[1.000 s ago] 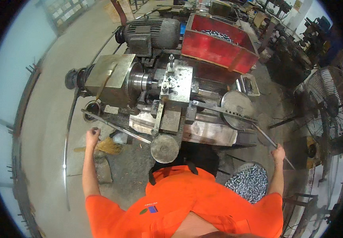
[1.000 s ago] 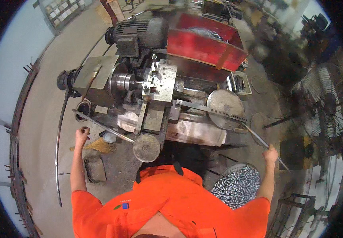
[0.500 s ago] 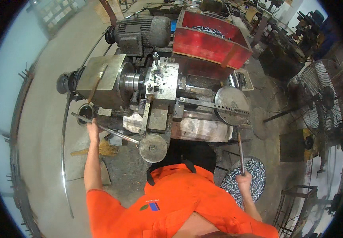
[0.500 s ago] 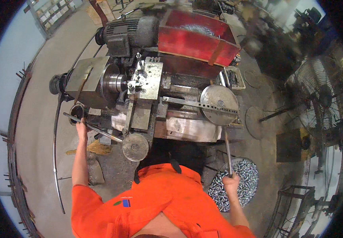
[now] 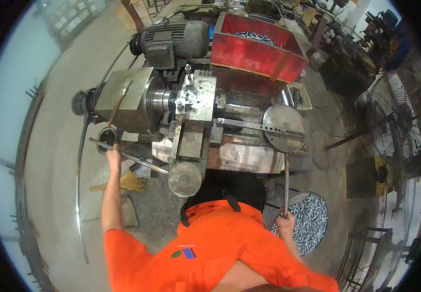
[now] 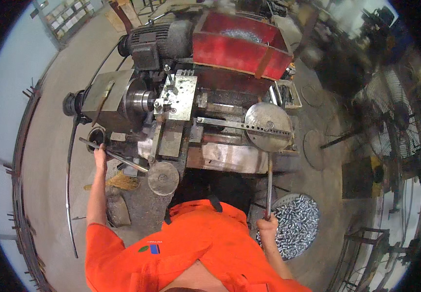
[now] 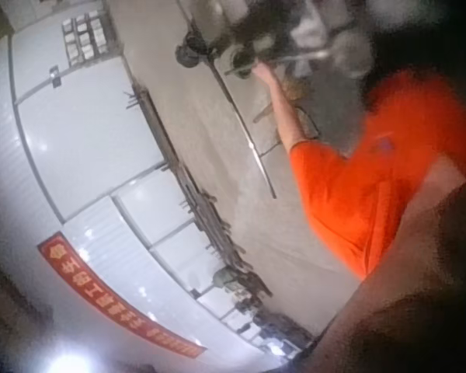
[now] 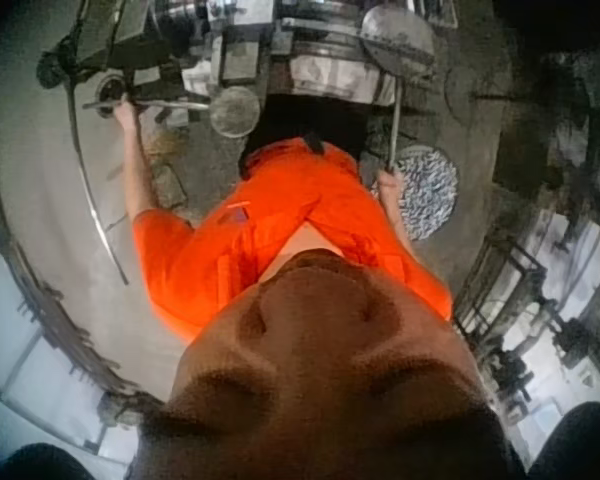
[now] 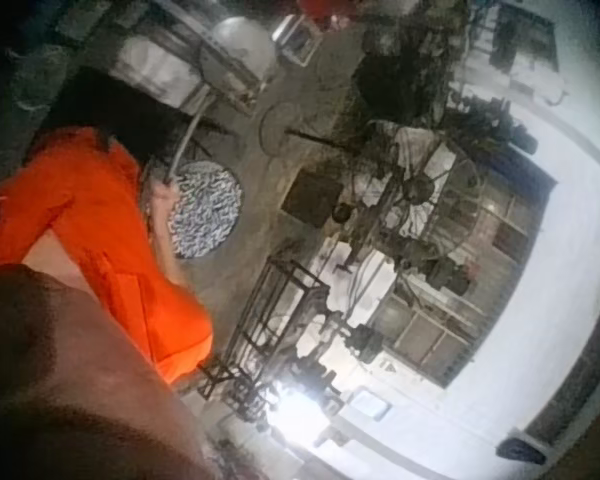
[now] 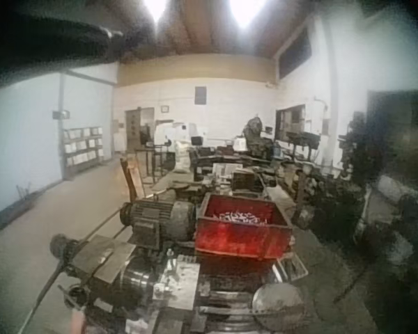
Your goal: The person operates a metal turning machine by inserting small metal parts into the chuck, engaging the machine with a lever, and removing the processed parts. The person repeats this cycle continuously, placing finished parts into a nearby container.
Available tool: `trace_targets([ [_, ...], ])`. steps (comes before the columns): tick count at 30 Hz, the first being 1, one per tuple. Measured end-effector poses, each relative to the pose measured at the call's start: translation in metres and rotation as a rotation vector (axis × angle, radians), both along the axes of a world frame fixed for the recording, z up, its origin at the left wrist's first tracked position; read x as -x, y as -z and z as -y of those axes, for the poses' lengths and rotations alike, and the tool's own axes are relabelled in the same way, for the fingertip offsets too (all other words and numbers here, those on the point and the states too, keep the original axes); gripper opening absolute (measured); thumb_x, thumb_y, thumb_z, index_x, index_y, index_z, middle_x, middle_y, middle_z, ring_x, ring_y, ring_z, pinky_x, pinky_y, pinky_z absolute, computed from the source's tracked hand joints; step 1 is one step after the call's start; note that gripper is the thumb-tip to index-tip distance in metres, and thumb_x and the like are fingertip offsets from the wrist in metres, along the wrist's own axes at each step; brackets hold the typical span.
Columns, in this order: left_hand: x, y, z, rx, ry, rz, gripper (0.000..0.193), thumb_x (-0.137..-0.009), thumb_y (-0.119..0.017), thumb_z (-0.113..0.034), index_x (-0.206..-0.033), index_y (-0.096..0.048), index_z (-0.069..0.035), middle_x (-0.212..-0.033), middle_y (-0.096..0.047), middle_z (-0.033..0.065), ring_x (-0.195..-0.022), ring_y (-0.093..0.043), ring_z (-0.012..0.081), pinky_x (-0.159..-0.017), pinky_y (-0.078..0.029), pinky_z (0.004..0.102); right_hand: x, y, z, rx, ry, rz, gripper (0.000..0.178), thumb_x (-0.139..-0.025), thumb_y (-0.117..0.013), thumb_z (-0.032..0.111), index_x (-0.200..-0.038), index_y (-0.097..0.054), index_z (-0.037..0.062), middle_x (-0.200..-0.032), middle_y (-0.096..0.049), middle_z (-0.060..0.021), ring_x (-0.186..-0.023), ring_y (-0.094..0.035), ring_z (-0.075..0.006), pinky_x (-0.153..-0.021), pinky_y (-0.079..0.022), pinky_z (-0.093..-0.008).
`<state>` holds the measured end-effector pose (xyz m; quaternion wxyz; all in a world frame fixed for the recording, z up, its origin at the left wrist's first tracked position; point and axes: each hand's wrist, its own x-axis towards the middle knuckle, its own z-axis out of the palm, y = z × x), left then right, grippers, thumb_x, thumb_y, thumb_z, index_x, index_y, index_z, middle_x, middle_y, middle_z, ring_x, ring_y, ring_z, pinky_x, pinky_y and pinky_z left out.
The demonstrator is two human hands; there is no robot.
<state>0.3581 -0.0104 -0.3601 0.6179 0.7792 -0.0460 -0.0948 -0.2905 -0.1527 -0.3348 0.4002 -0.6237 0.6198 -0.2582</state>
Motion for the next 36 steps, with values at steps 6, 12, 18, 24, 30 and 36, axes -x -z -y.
trace_targets([
  [6,-0.018,-0.007,-0.024,-0.238,0.058,-0.114,0.035,-0.087,-0.052,-0.030,-0.084,-0.052,0.005,-0.063,-0.058,0.0150,-0.046,-0.061,0.0257,-0.039,-0.053,0.0344,0.056,0.029,0.040,-0.011,0.024,-0.191,0.037,-0.061,-0.058,0.014,-0.093,-0.061,-0.0033,-0.058,-0.050,-0.0053,-0.054,-0.045,-0.0152,-0.049,-0.038,-0.0303],
  [12,-0.016,0.003,-0.019,-0.109,0.160,-0.135,0.032,-0.086,-0.054,-0.030,-0.084,-0.049,0.002,-0.060,-0.049,0.0079,-0.043,-0.054,0.0215,-0.039,-0.052,0.0348,0.132,0.007,0.189,0.292,-0.039,-0.947,0.064,-0.059,-0.066,0.019,-0.119,-0.053,0.0025,-0.090,-0.063,-0.0218,-0.083,-0.061,-0.0379,-0.075,-0.048,-0.0490],
  [18,-0.010,-0.006,-0.034,0.149,0.166,-0.250,0.048,-0.086,-0.056,-0.044,-0.096,-0.055,0.002,-0.073,-0.061,0.0107,-0.056,-0.061,0.0195,-0.050,-0.053,0.0316,0.091,-0.004,0.249,0.424,0.226,-1.070,0.075,-0.060,-0.068,0.022,-0.129,-0.044,0.0033,-0.120,-0.052,-0.0164,-0.111,-0.049,-0.0336,-0.098,-0.037,-0.0422],
  [24,-0.033,0.086,-0.083,-0.758,0.448,0.353,0.048,-0.085,-0.055,-0.047,-0.099,-0.060,-0.001,-0.085,-0.066,0.0157,-0.077,-0.066,0.0301,-0.066,-0.052,0.0411,0.046,0.010,0.180,0.701,0.096,-0.773,0.084,-0.057,-0.064,0.018,-0.135,-0.037,0.0029,-0.139,-0.035,-0.0188,-0.128,-0.035,-0.0361,-0.109,-0.024,-0.0434],
  [30,0.027,0.103,-0.026,-1.274,0.500,0.485,0.054,-0.081,-0.054,-0.056,-0.084,-0.065,-0.004,-0.090,-0.067,0.0168,-0.083,-0.065,0.0362,-0.073,-0.051,0.0457,0.064,0.018,0.149,0.613,0.072,-0.690,0.077,-0.057,-0.062,0.015,-0.131,-0.043,0.0021,-0.138,-0.037,-0.0223,-0.124,-0.039,-0.0390,-0.105,-0.033,-0.0426],
  [36,0.022,0.168,-0.043,-0.947,0.522,0.350,0.053,-0.081,-0.054,-0.056,-0.097,-0.062,-0.006,-0.085,-0.066,0.0163,-0.080,-0.065,0.0350,-0.071,-0.050,0.0495,0.041,0.020,0.151,0.433,-0.010,-0.334,0.063,-0.057,-0.066,0.017,-0.117,-0.057,0.0001,-0.126,-0.051,-0.0232,-0.117,-0.049,-0.0369,-0.098,-0.040,-0.0396],
])
